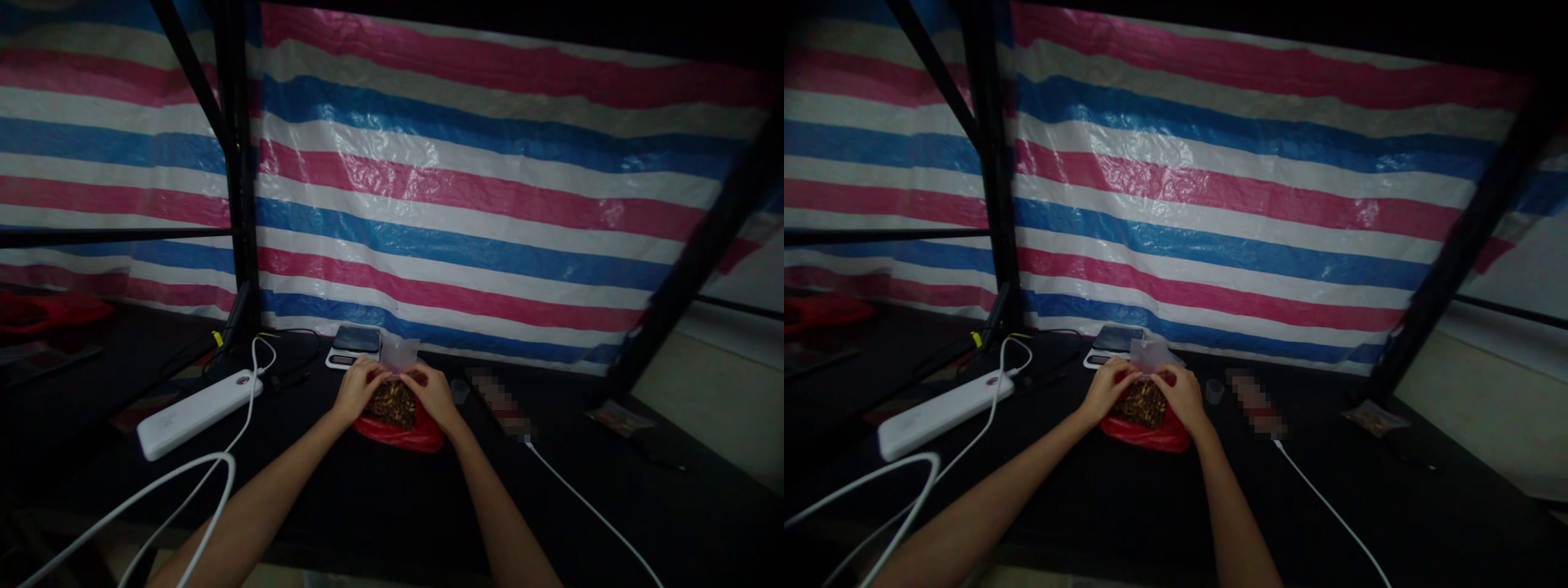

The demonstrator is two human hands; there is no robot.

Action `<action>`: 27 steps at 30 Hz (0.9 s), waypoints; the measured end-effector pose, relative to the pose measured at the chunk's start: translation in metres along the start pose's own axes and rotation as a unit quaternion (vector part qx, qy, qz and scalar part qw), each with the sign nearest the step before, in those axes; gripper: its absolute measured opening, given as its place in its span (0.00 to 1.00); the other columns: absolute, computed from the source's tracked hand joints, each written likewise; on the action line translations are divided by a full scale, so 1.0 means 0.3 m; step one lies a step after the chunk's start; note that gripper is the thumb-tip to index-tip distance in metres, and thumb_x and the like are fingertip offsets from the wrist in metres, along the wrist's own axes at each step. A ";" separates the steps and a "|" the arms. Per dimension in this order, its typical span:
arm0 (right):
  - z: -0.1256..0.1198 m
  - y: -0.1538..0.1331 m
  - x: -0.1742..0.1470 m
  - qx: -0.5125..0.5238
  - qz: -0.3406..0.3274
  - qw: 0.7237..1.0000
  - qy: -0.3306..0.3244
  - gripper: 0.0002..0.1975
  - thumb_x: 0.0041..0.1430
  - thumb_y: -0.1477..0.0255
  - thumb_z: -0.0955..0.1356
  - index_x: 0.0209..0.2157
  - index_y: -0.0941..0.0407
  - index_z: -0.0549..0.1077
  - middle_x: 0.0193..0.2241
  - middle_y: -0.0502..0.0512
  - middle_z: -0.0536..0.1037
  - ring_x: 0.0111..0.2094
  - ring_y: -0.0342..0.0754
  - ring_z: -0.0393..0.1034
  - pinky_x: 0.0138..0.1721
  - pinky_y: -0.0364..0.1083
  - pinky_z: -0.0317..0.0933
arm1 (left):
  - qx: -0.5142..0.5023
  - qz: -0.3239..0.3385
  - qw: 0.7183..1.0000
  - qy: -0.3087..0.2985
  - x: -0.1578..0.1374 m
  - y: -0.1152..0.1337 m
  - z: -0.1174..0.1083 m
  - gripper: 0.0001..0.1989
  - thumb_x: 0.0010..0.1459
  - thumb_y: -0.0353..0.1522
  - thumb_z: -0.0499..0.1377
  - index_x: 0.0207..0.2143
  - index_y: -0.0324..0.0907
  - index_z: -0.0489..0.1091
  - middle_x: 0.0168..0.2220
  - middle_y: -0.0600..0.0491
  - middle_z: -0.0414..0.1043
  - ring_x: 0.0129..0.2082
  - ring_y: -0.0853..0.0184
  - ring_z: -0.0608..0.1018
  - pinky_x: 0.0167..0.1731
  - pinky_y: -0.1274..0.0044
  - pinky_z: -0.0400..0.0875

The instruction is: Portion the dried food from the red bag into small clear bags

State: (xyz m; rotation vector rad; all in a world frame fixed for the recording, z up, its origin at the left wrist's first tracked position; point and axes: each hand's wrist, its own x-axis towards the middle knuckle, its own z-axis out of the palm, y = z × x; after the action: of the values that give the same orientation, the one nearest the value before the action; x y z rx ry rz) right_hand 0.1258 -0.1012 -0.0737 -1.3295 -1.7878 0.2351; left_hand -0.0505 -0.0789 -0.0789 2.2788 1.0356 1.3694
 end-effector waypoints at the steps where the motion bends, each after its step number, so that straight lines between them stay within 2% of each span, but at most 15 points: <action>1: 0.002 0.000 0.000 -0.003 0.000 1.000 -0.001 0.09 0.50 0.65 0.65 0.28 0.54 0.74 0.27 0.52 0.77 0.29 0.47 0.70 0.32 0.43 0.60 | 0.002 -0.001 1.000 -0.004 0.000 0.000 0.001 0.10 0.54 0.36 0.54 0.25 0.41 0.70 0.26 0.53 0.69 0.32 0.65 0.69 0.33 0.77 0.61; 9: 0.004 0.014 -0.001 -0.041 0.019 0.999 0.007 0.07 0.47 0.66 0.66 0.24 0.53 0.75 0.21 0.50 0.76 0.23 0.46 0.68 0.27 0.43 0.57 | 0.024 0.000 0.999 -0.032 -0.001 0.011 0.001 0.10 0.54 0.35 0.54 0.24 0.40 0.69 0.24 0.53 0.68 0.31 0.66 0.69 0.32 0.77 0.60; 15: -0.005 -0.012 -0.005 -0.045 -0.001 0.999 0.007 0.07 0.49 0.67 0.65 0.26 0.53 0.73 0.24 0.50 0.76 0.26 0.46 0.68 0.30 0.43 0.58 | 0.016 0.012 1.000 -0.023 -0.004 0.019 0.004 0.10 0.54 0.36 0.53 0.25 0.40 0.68 0.25 0.54 0.68 0.30 0.67 0.69 0.32 0.78 0.61; 23: 0.008 -0.016 -0.009 -0.017 -0.024 0.999 -0.018 0.08 0.49 0.66 0.65 0.27 0.54 0.73 0.25 0.52 0.76 0.28 0.47 0.68 0.30 0.43 0.59 | -0.045 0.019 0.997 -0.065 -0.003 0.012 0.002 0.12 0.56 0.37 0.52 0.29 0.39 0.71 0.30 0.53 0.71 0.31 0.68 0.71 0.33 0.79 0.62; 27: 0.011 -0.001 -0.005 -0.006 -0.012 1.000 -0.023 0.11 0.49 0.64 0.65 0.28 0.55 0.75 0.23 0.52 0.76 0.24 0.46 0.67 0.27 0.42 0.58 | -0.088 -0.010 0.994 -0.065 -0.001 -0.006 0.017 0.14 0.55 0.38 0.53 0.27 0.38 0.71 0.26 0.53 0.72 0.27 0.69 0.71 0.30 0.79 0.62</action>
State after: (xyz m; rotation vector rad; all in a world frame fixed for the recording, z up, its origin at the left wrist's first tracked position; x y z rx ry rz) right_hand 0.1231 -0.1014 -0.0763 -1.3190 -1.8465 0.2442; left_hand -0.0470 -0.0774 -0.0828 2.1892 0.8597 1.2346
